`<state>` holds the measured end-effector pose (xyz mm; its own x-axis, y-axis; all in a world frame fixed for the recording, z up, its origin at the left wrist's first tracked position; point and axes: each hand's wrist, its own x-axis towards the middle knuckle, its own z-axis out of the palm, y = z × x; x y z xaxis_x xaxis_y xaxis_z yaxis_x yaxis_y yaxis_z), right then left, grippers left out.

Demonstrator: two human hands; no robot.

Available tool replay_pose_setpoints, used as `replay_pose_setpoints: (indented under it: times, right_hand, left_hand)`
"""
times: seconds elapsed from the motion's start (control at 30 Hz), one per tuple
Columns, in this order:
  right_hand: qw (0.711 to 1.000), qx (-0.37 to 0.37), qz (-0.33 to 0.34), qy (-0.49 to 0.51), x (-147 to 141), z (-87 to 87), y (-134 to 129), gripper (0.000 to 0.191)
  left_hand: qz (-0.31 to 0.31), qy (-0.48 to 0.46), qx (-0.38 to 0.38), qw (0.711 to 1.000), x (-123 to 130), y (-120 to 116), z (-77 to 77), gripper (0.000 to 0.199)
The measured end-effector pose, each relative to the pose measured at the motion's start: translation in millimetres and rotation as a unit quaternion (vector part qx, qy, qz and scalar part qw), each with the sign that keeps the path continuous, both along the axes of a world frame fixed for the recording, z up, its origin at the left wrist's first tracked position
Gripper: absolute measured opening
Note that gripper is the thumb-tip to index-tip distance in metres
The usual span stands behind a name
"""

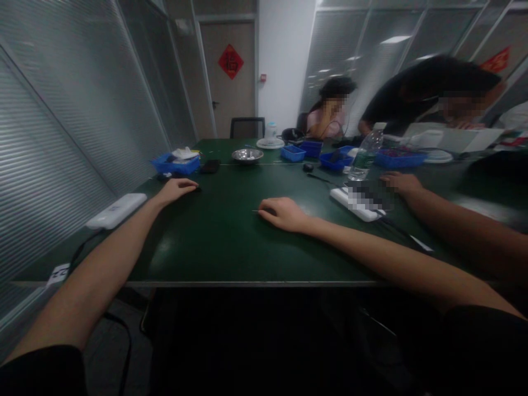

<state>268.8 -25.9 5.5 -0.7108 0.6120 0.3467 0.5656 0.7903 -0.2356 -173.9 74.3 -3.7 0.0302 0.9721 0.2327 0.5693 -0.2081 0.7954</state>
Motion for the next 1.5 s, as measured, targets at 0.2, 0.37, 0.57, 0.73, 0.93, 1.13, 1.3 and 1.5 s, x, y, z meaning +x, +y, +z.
replay_pose_setpoints:
  times: [0.2, 0.37, 0.57, 0.73, 0.93, 1.13, 1.3, 1.5]
  right_hand:
    - [1.0, -0.009, 0.001, -0.003, 0, 1.9, -1, 0.024]
    - [1.0, -0.002, -0.001, 0.0, 0, 3.4, -3, 0.024]
    - [1.0, 0.002, 0.009, 0.028, 0, 3.2, -5, 0.022]
    - [1.0, 0.0, 0.012, 0.028, 0, 4.5, -6, 0.02]
    - [1.0, -0.004, 0.003, 0.024, -1, 5.8, -7, 0.018]
    - [0.999, 0.013, 0.025, 0.015, 0, 2.2, -4, 0.022]
    - [0.998, 0.024, 0.05, 0.012, 1, 0.4, -3, 0.026]
    - [0.998, 0.018, 0.045, 0.031, 0, -1.3, -2, 0.027]
  left_hand:
    - [-0.021, 0.032, 0.002, 0.999, 27, -9, 6.0, 0.025]
    - [-0.184, 0.06, 0.015, 0.981, 99, -37, 10.7, 0.026]
    - [-0.338, 0.065, 0.058, 0.937, 164, -74, 7.7, 0.027]
    - [-0.347, 0.063, 0.052, 0.934, 167, -78, 7.6, 0.027]
    - [-0.338, 0.073, 0.038, 0.938, 168, -82, 11.9, 0.031]
    - [-0.352, 0.063, 0.029, 0.934, 170, -86, 13.5, 0.033]
    - [-0.366, 0.052, 0.026, 0.929, 170, -84, 9.5, 0.033]
    - [-0.357, 0.072, 0.033, 0.931, 169, -83, 8.4, 0.038]
